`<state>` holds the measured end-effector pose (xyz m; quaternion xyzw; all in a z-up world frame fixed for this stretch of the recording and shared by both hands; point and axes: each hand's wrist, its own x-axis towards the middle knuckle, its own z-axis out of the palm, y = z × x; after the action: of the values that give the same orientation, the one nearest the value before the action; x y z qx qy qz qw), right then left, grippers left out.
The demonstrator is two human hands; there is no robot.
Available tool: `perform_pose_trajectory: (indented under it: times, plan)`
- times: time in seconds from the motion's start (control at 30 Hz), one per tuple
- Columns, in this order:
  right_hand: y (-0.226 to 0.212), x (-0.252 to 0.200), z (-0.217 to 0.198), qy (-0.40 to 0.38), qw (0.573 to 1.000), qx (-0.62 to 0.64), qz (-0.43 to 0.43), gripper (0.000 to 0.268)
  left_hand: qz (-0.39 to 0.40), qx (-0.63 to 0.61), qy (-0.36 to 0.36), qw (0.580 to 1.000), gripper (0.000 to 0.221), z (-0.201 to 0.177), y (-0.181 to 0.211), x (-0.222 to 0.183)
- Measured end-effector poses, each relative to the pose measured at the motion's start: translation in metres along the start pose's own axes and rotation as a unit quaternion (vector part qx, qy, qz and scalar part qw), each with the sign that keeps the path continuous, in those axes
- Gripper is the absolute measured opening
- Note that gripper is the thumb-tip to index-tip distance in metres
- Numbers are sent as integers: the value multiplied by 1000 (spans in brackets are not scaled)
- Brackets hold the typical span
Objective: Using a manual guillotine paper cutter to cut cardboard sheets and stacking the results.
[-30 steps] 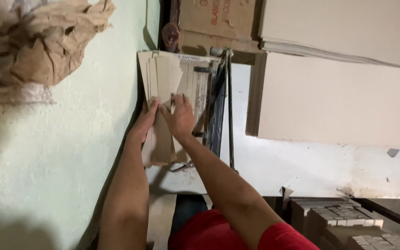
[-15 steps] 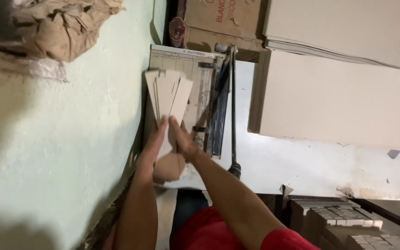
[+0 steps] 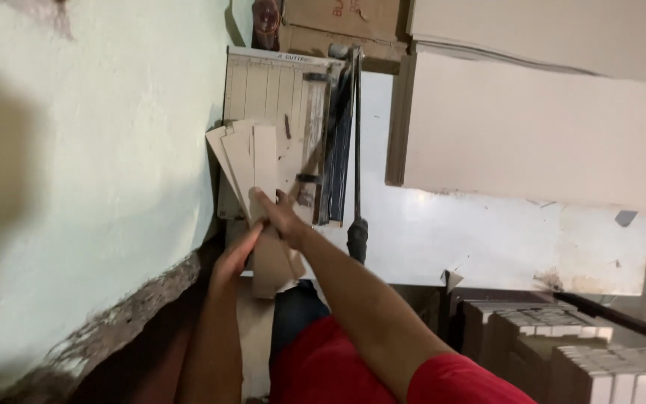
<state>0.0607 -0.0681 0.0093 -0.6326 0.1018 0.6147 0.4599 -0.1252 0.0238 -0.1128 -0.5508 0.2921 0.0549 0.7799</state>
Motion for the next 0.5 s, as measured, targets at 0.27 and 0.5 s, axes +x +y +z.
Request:
perform_pose_trajectory:
  times: [0.27, 0.5]
  plan:
    - [-32, -118, 3, 96, 981, -150, -72, 124, 240, 857, 208, 406, 96, 51, -299, -59]
    - [-38, -261, 35, 237, 898, -205, -308, 116, 169, 893, 35, 416, 84, 28, -264, -72]
